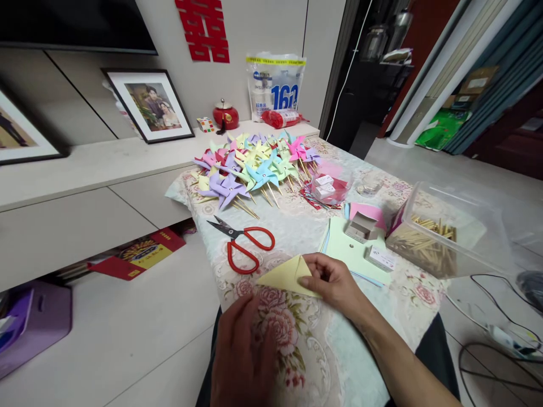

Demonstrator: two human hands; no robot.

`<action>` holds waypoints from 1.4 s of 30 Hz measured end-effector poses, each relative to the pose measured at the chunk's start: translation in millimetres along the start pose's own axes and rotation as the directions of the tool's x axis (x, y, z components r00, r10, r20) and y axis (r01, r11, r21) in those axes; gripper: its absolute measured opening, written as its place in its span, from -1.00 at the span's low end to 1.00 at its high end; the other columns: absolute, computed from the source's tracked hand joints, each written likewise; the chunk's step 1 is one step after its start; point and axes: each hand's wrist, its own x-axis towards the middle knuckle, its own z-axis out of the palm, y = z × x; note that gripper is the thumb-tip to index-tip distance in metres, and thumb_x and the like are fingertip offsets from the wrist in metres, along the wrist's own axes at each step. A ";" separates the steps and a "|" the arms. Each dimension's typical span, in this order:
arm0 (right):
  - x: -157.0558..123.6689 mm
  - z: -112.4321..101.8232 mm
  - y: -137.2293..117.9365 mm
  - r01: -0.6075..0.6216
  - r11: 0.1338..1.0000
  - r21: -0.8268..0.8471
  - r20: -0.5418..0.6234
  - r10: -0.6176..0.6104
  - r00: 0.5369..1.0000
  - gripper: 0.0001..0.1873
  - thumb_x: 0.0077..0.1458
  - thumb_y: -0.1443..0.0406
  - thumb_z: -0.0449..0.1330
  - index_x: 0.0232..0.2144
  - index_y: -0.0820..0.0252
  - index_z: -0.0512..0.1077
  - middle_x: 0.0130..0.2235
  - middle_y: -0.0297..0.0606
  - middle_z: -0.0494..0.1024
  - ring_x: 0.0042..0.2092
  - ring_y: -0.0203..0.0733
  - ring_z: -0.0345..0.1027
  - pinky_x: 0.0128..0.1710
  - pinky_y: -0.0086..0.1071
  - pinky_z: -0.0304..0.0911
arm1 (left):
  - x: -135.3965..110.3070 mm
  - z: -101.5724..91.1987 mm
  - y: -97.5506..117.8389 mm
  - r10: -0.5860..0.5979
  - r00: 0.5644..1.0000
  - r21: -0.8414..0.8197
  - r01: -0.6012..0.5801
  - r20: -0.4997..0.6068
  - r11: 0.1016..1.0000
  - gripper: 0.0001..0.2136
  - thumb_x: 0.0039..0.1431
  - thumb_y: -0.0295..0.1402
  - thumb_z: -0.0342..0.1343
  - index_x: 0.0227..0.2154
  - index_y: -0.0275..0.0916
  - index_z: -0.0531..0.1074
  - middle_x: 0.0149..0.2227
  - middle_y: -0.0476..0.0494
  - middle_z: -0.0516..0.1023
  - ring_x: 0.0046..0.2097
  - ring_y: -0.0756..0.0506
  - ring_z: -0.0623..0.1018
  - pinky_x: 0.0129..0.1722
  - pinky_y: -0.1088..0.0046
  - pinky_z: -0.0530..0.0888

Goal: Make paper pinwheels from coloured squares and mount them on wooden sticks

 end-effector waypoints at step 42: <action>-5.9 -7.7 1.1 0.077 0.996 0.036 -0.039 -0.075 0.996 -0.84 -0.02 0.22 0.42 -0.37 0.15 0.60 -0.38 -0.37 0.54 -0.36 -0.30 0.37 -0.35 -0.45 0.26 | 64.2 40.0 47.2 -0.390 0.655 -0.616 0.751 0.647 0.239 -0.80 -0.06 -0.28 0.26 -0.55 -0.24 0.36 -0.62 0.07 0.37 -0.57 0.05 0.32 -0.56 0.54 0.27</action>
